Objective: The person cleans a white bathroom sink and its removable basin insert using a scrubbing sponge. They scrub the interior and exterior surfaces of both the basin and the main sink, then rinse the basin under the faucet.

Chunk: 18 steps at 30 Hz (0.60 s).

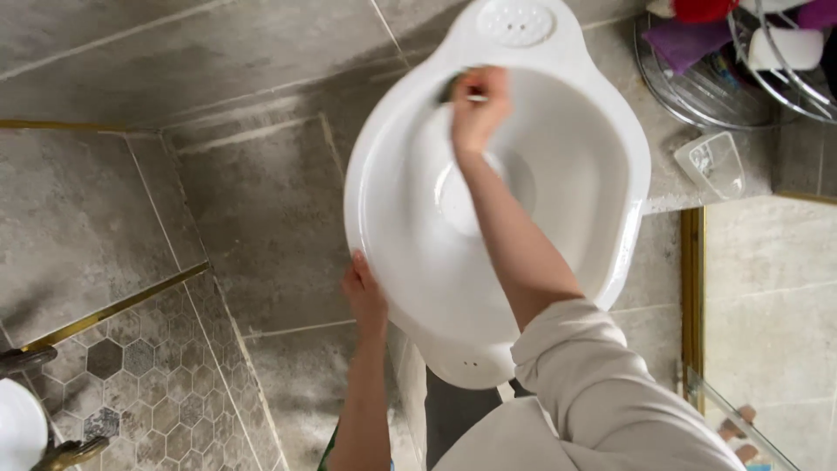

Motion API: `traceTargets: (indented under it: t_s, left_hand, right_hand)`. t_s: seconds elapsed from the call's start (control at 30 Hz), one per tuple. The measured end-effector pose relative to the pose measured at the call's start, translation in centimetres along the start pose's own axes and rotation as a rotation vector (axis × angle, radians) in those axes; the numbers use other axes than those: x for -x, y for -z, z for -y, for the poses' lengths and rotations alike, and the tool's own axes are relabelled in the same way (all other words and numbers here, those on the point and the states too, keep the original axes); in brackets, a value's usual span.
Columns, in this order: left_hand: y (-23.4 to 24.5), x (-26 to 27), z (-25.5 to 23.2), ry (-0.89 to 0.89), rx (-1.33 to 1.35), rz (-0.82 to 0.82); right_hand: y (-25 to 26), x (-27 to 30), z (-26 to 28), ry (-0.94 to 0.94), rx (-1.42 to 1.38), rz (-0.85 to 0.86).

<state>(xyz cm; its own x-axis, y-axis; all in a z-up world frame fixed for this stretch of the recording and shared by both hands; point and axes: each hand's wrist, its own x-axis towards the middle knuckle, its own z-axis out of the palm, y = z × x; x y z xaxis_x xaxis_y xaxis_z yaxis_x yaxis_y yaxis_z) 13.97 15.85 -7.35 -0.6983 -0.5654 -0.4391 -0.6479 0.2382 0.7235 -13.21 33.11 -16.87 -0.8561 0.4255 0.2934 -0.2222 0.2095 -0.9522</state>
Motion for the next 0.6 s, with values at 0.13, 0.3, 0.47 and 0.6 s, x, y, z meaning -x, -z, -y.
traceTargets:
  t_s: [0.13,0.3,0.47,0.6]
  left_hand:
    - [0.1,0.4,-0.2,0.001,-0.017,0.026]
    - [0.6,-0.2,-1.7,-0.012,-0.024,0.044]
    - [0.2,-0.2,-2.6,0.025,-0.02,-0.001]
    - [0.1,0.6,0.0,0.017,0.041,0.033]
  right_hand:
    - [-0.2,0.4,1.3,-0.13,0.114,-0.142]
    - [-1.5,11.9,8.5,-0.101,-0.226,0.402]
    - [-0.6,16.1,8.2,-0.079,-0.118,0.613]
    - [-2.8,6.6,7.3,-0.062,-0.121,0.297]
